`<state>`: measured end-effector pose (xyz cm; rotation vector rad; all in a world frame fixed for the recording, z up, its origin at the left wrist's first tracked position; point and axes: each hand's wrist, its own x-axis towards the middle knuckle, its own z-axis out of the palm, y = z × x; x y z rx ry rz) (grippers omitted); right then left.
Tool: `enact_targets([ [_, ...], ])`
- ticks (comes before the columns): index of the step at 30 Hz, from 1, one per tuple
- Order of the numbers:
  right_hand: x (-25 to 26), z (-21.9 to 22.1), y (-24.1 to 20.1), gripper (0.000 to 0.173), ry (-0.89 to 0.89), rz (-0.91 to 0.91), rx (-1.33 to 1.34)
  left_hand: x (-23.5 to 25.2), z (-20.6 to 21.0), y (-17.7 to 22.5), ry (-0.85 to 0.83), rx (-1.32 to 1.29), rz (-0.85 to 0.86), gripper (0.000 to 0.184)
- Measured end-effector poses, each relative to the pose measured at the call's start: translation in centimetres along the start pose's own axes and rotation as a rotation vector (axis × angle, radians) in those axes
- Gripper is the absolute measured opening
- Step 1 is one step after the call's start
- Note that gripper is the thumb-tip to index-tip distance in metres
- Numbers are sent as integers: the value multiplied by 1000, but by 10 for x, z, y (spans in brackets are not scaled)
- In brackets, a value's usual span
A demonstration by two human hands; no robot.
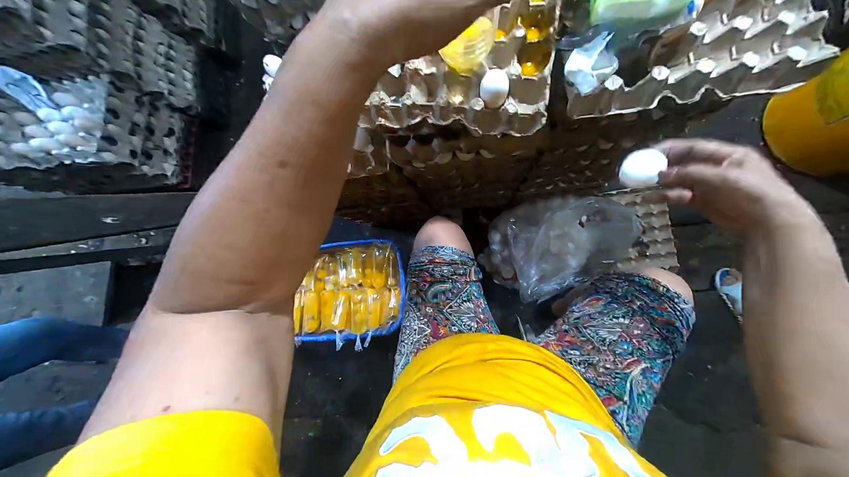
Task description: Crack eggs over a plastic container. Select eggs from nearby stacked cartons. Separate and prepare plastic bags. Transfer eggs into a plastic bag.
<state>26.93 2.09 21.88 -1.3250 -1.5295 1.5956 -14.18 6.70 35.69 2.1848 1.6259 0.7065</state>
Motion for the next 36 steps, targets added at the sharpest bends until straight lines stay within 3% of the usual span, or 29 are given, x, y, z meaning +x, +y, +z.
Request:
enact_targets([
  [2, -2, -1, 41, 30, 72, 239, -197, -11, -13, -47, 21, -106, 232, 26],
  [3, 0, 1, 59, 32, 89, 335, -295, -22, -21, -53, 19, -115, 239, 31],
  [5, 8, 9, 91, 36, 111, 422, -452, -57, -42, -20, -16, -82, -68, 38],
  [7, 19, 22, 100, 44, 91, 460, -534, -72, -55, -16, 31, -105, -319, 46],
  [10, 32, 40, 94, 49, 29, 396, -572, -88, -67, -59, 135, -122, -416, 50],
  [15, 38, 55, 84, 42, -138, 263, -565, -114, -72, -113, 182, -139, -563, 47],
  [22, 35, 77, 71, 39, -210, 259, -560, -144, -48, -170, -24, 58, -762, 44],
  [31, 33, 113, 45, 40, -331, 258, -674, -163, 1, -180, -258, 310, -772, 48],
  [36, 29, 157, 11, 42, -525, 111, -867, -178, 23, -195, -215, 333, -711, 52],
])
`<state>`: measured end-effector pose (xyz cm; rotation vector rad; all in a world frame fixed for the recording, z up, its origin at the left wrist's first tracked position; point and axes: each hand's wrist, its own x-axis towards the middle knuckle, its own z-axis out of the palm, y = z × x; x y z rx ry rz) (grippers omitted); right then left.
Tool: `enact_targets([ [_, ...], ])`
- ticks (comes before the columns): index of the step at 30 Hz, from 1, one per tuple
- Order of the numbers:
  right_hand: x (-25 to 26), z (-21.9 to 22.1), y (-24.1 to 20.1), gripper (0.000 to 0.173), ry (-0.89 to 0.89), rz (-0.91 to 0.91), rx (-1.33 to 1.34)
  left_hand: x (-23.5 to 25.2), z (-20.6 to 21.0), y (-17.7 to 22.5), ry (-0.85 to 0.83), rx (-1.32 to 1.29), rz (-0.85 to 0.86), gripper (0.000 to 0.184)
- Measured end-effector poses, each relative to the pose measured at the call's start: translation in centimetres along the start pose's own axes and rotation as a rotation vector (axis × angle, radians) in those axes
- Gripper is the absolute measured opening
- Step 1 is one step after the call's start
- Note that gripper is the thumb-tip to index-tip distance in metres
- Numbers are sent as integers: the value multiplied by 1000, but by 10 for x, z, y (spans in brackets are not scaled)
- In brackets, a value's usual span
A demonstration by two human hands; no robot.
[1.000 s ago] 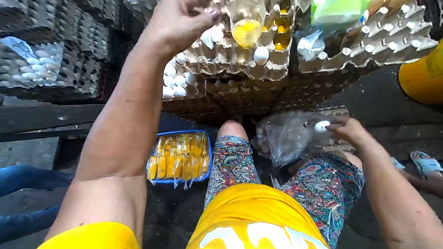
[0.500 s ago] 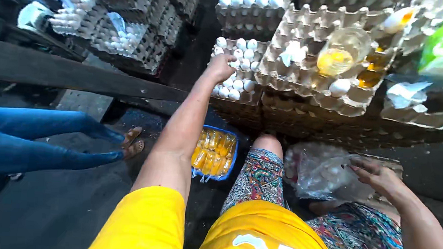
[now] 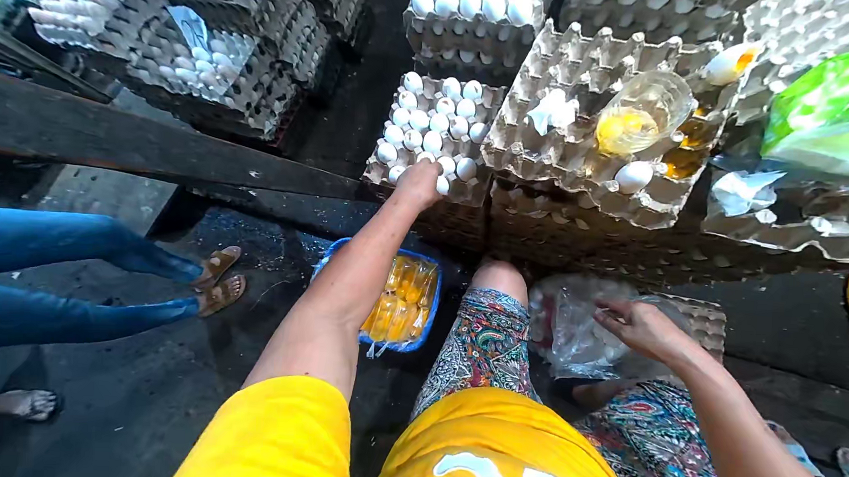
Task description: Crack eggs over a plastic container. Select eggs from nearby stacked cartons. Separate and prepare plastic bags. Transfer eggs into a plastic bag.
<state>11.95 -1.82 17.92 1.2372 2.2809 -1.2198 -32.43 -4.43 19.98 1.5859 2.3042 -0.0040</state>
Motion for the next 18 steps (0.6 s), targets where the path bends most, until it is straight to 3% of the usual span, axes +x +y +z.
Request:
enact_targets([
  [2, 2, -3, -24, 39, 107, -149, -43, -1, 4, -3, 29, -32, 18, 51],
  [6, 5, -23, -67, 33, 758, -337, -124, 0, 9, -8, 61, -48, 46, 48],
  [8, 8, -42, -80, 38, 949, -328, -145, 0, 12, -10, 76, -46, 68, 48],
  [10, 13, -60, -86, 41, 1009, -292, -152, -2, 12, -13, 94, -39, 88, 46],
  [18, 48, -91, -90, 46, 855, -122, -288, -5, 19, -24, 156, -14, 215, 40],
])
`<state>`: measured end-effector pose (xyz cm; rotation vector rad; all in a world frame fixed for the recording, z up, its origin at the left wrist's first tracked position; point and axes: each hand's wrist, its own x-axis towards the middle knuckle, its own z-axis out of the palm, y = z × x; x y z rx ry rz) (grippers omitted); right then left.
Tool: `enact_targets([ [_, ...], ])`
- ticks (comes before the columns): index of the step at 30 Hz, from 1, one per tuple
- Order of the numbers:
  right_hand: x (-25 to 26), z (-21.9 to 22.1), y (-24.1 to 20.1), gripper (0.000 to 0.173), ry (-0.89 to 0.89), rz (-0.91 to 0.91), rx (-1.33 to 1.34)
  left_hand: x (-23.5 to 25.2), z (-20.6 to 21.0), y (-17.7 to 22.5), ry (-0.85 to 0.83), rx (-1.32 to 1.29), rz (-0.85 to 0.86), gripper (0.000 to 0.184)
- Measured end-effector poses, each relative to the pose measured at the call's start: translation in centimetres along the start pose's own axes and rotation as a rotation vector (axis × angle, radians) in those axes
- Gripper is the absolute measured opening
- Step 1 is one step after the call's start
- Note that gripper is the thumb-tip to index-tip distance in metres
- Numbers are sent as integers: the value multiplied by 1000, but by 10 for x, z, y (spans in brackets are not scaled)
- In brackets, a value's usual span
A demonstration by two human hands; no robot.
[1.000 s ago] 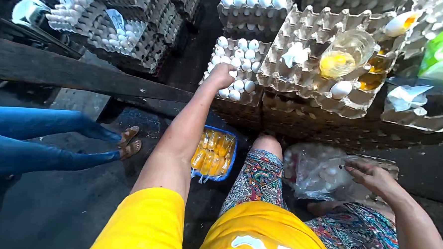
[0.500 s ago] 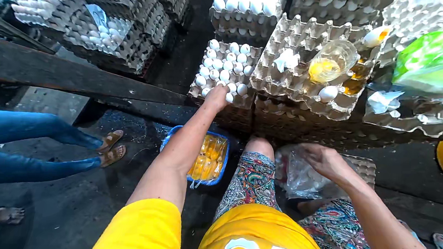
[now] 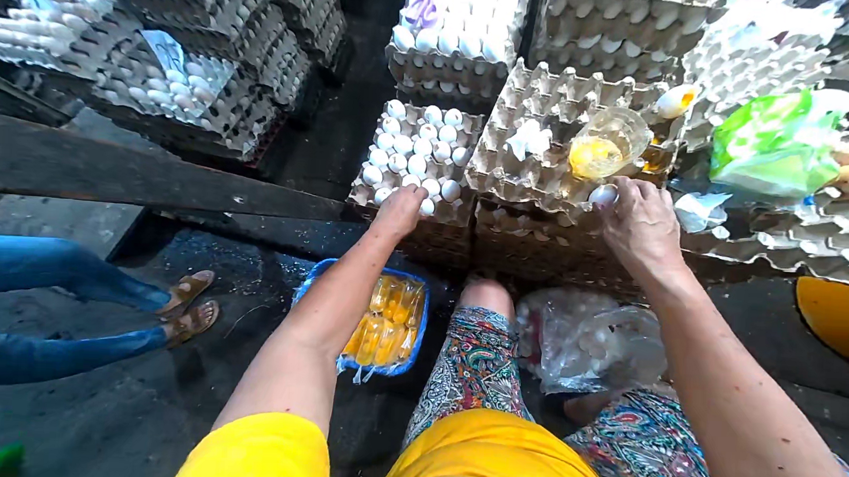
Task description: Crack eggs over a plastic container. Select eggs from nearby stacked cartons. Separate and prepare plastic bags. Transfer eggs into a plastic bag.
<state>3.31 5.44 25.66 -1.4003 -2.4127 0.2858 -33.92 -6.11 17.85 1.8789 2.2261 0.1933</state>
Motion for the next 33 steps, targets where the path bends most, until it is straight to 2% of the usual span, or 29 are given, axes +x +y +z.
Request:
enact_targets([
  [4, 5, -2, 0, 37, -36, -61, -19, -6, 7, -11, 63, -73, 49, 42],
  [8, 7, -8, 6, 41, -115, -127, -70, -12, 4, -12, 117, -211, 34, 45],
  [11, 6, -5, 10, 39, -78, -205, -93, -21, -1, -5, 171, -501, -110, 49],
  [14, 7, -3, 13, 39, -58, -248, -109, -29, -4, 10, 194, -977, -265, 50],
  [18, 6, -1, 14, 37, -38, -260, -95, -43, -17, 37, 162, -1486, -336, 33],
  [21, 4, 4, 15, 33, 12, -264, -108, -45, -29, 56, 96, -1644, -329, 25],
  [24, 3, 9, 19, 34, 71, -281, -82, -42, -40, 77, 29, -1669, -195, 42],
  [28, -9, 1, 21, 42, 177, -208, 167, -31, -52, 110, -19, -1662, -68, 50],
  [31, -21, -4, 12, 44, 260, -32, 626, -22, -60, 136, -55, -1626, -18, 44],
  [33, -26, -10, -4, 38, 239, 56, 952, -14, -60, 151, -54, -1541, 39, 43],
])
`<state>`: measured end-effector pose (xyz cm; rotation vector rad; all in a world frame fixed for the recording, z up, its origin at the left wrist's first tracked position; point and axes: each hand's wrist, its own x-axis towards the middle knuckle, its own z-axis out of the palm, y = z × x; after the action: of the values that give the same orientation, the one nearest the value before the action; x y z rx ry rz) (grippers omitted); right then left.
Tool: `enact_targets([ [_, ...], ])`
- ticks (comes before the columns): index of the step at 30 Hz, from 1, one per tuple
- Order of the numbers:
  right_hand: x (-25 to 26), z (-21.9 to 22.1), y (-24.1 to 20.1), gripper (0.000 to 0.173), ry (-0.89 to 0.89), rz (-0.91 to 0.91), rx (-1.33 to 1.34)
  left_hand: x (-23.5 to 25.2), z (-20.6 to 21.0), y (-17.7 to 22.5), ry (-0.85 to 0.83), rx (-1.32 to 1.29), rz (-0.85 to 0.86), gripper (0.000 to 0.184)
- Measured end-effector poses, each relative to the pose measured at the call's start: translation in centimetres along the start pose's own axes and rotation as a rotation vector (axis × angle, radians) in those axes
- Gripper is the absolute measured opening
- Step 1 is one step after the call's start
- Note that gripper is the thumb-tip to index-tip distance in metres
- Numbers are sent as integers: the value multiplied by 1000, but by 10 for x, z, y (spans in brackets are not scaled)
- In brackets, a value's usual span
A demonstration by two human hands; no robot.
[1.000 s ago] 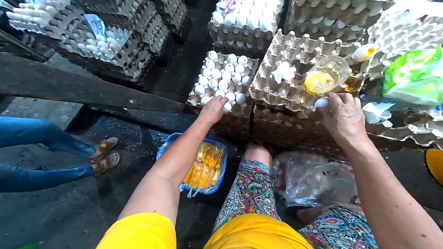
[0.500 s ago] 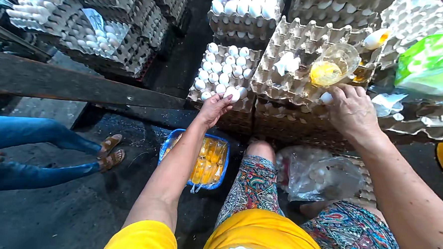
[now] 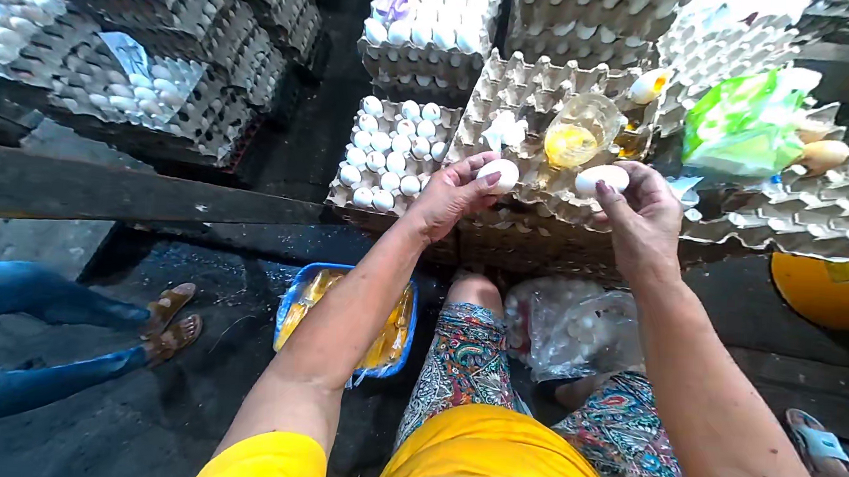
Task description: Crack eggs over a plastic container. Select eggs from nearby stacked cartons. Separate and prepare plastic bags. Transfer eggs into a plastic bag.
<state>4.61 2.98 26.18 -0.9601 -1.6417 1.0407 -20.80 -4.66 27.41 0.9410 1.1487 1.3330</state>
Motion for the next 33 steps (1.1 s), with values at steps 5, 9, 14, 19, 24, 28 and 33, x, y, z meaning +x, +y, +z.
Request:
enact_targets([
  [5, 1, 10, -33, 45, -108, -105, 4, 21, 26, -6, -27, 314, 131, 53],
  [9, 6, 15, -51, 41, 86, -460, -112, 27, 36, -8, -32, 397, 166, 51],
  [14, 6, 29, -31, 41, -41, -395, -390, 28, 40, -8, -52, 408, 181, 49],
  [19, 7, 19, -35, 41, 10, -321, -227, 27, 33, -11, -68, 390, 167, 50],
  [24, 5, 25, -26, 42, -82, -305, -349, 30, 37, -11, -73, 403, 186, 49],
  [28, 7, 19, -32, 42, -46, -296, -266, 28, 34, -8, -81, 406, 166, 51],
  [33, 7, 19, -25, 41, -104, -300, -340, 29, 35, -7, -77, 440, 154, 51],
])
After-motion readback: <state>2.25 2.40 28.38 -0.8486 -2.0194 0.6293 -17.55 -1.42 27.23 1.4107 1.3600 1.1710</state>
